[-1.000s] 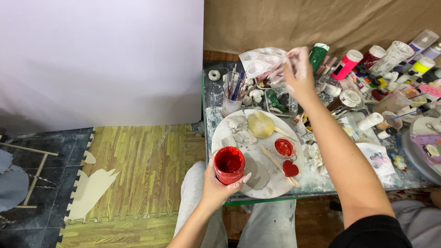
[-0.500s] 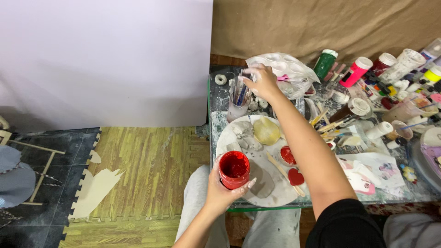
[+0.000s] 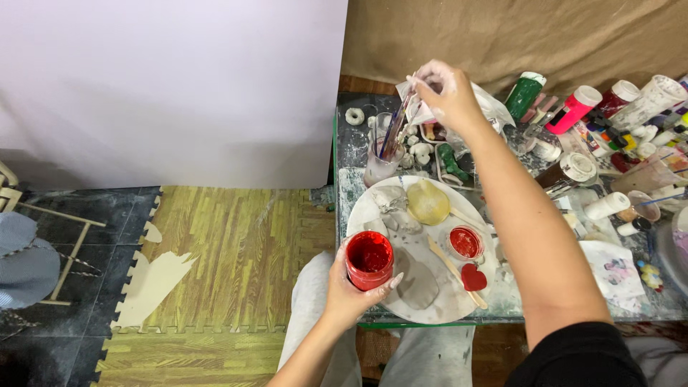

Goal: The person sits at a low table and paints a small red heart-shaped clay object using a brush and red paint. They dip the brush into a red paint container and apply the paint to the heart, rotating it to cover the surface.

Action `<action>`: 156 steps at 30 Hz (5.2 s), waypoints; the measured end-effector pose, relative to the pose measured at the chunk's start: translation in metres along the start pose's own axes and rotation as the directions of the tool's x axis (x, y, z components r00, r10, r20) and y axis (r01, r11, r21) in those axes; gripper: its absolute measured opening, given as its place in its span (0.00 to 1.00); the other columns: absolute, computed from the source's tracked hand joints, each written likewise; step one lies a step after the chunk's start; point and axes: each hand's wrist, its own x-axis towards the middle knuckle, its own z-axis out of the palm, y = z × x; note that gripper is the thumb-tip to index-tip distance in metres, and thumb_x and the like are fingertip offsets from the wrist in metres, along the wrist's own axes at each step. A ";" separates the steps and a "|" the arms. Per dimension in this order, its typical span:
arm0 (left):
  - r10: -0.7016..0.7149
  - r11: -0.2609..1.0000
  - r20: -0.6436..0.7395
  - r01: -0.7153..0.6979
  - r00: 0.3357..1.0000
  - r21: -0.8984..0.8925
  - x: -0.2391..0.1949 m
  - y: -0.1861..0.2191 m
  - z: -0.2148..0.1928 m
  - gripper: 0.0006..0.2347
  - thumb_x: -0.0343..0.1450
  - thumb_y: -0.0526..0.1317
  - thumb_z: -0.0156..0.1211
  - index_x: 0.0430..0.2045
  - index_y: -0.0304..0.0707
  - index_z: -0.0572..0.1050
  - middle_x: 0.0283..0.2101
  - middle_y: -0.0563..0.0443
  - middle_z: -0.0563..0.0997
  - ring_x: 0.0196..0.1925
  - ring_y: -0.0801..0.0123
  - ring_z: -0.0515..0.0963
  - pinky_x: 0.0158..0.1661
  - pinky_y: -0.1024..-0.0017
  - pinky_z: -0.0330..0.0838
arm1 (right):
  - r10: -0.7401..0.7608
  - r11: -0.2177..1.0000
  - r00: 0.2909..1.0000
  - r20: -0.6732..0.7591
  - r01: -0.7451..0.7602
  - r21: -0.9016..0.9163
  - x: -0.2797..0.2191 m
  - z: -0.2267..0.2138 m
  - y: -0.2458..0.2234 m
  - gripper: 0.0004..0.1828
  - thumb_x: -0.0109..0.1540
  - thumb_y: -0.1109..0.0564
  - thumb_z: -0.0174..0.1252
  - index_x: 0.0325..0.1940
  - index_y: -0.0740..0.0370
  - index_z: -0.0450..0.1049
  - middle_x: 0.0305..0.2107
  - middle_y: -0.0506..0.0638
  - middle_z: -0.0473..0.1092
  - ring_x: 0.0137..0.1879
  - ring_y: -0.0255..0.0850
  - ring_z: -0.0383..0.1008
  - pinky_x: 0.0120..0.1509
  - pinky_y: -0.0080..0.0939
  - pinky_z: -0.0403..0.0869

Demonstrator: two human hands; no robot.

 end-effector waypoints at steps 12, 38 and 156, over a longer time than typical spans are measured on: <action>0.023 0.996 -0.006 -0.022 1.000 0.086 -0.002 -0.003 -0.002 0.33 0.58 0.35 0.80 0.57 0.34 0.68 0.54 0.47 0.78 0.58 0.66 0.79 0.58 0.66 0.76 | -0.042 0.995 0.999 -0.030 0.044 0.087 -0.011 -0.018 -0.027 0.07 0.71 0.61 0.58 0.44 0.68 0.69 0.33 0.52 0.77 0.37 0.32 0.77 0.40 0.33 0.75; 0.044 0.990 -0.058 -0.036 0.997 0.134 0.003 0.006 -0.012 0.31 0.57 0.36 0.79 0.54 0.34 0.69 0.51 0.48 0.80 0.56 0.67 0.79 0.57 0.67 0.75 | -0.083 0.943 0.995 -0.052 0.095 0.319 -0.010 -0.022 0.002 0.07 0.72 0.63 0.57 0.51 0.62 0.65 0.45 0.52 0.77 0.50 0.33 0.78 0.53 0.32 0.77; 0.350 0.695 0.160 -0.371 0.923 0.616 0.214 -0.002 -0.039 0.25 0.73 0.43 0.67 0.63 0.32 0.66 0.61 0.38 0.73 0.65 0.54 0.74 0.65 0.59 0.68 | 0.086 0.996 0.988 0.129 -0.085 -0.008 0.002 0.010 0.029 0.21 0.57 0.60 0.68 0.54 0.62 0.76 0.38 0.50 0.79 0.42 0.34 0.78 0.46 0.36 0.76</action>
